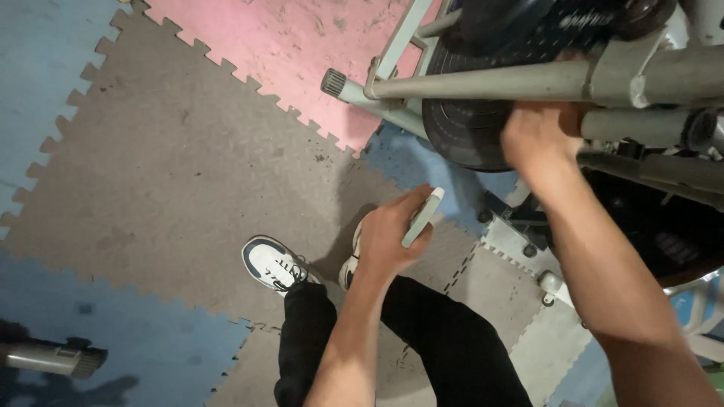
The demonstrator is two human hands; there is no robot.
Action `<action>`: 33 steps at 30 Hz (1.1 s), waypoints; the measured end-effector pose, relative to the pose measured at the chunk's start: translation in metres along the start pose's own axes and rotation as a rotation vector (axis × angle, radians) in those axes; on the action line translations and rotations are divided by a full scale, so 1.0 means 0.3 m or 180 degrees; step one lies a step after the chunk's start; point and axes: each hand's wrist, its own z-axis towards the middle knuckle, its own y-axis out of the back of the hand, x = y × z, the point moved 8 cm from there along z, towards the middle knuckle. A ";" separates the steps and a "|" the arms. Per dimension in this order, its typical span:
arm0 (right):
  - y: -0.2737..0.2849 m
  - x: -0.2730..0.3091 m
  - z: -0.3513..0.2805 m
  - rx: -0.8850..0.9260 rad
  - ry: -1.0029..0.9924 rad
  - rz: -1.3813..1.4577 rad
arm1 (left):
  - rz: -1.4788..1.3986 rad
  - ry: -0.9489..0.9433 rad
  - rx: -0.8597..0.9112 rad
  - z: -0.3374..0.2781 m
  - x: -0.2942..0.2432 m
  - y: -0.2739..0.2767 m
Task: Wiping down elliptical machines and other fitness equipment with a spray bottle and cloth.
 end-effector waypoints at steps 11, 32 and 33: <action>-0.128 0.363 0.073 0.0149 0.0576 0.0557 | -0.0408 -0.0005 -0.0094 0.076 0.004 -0.074; -0.208 0.422 0.197 -0.0140 0.0357 0.0749 | -0.0210 0.0219 -0.0277 0.123 0.056 -0.084; -0.227 0.504 0.115 0.0098 0.0912 0.0103 | -0.0224 0.0279 -0.0271 0.122 0.051 -0.068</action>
